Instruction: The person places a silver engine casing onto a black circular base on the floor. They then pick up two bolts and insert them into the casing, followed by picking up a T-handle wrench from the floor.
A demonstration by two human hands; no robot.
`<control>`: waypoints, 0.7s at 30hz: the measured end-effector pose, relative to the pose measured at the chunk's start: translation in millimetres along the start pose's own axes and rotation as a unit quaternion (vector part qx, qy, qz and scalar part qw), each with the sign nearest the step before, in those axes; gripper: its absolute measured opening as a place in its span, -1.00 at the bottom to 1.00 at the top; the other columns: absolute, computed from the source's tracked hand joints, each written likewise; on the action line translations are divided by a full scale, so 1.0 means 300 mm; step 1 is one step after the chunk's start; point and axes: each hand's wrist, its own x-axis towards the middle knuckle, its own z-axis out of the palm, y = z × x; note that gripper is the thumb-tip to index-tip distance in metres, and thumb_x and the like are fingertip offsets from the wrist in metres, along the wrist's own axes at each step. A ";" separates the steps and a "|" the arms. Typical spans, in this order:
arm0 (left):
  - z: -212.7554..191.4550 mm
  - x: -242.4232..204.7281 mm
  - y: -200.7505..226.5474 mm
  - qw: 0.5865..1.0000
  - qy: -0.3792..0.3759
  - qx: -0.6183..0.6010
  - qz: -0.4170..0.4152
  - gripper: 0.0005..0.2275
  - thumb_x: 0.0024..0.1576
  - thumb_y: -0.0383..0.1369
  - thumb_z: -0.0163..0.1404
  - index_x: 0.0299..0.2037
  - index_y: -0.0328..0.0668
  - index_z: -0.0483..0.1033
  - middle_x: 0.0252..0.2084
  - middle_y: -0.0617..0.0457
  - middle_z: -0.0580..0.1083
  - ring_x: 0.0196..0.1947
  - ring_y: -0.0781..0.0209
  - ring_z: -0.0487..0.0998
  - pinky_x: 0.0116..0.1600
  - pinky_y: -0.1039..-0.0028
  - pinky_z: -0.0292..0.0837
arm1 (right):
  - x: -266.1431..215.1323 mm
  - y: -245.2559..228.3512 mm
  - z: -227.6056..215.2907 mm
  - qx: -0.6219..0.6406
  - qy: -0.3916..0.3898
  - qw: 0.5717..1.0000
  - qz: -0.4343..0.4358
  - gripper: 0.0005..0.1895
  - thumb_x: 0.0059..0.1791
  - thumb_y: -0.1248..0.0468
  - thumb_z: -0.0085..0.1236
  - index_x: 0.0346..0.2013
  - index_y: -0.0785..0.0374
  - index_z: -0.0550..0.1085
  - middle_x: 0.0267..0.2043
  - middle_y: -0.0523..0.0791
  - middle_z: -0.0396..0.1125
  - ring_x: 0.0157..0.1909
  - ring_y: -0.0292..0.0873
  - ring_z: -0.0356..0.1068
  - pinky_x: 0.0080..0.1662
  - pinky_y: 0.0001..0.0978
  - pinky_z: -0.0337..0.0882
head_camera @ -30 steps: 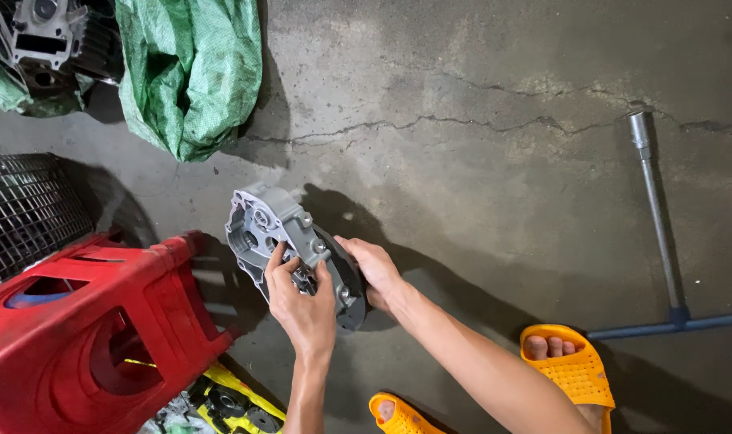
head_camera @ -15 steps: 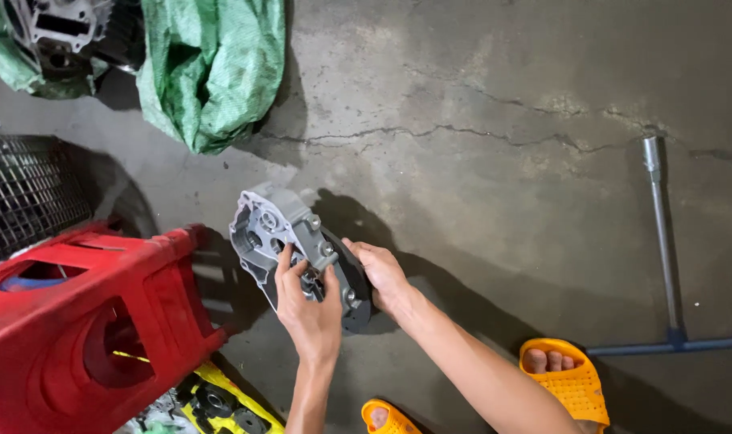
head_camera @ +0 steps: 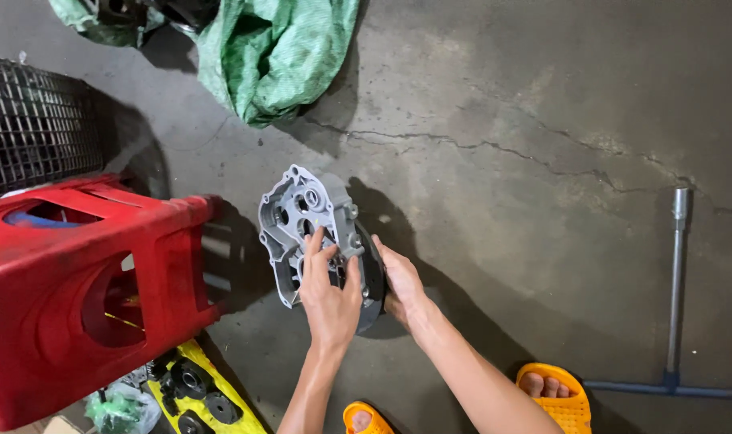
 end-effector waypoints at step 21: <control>-0.009 -0.018 0.012 1.000 -0.012 -0.012 -0.024 -0.77 0.15 -0.53 0.13 -0.03 -0.38 0.41 0.31 -0.25 0.37 0.32 -0.42 0.32 0.07 0.01 0.58 | -0.016 -0.016 -0.005 0.010 -0.045 0.999 0.012 -0.73 -0.03 0.14 0.38 -0.18 0.27 0.67 -0.24 0.04 0.53 -0.14 -0.08 0.52 -0.07 -0.24 0.54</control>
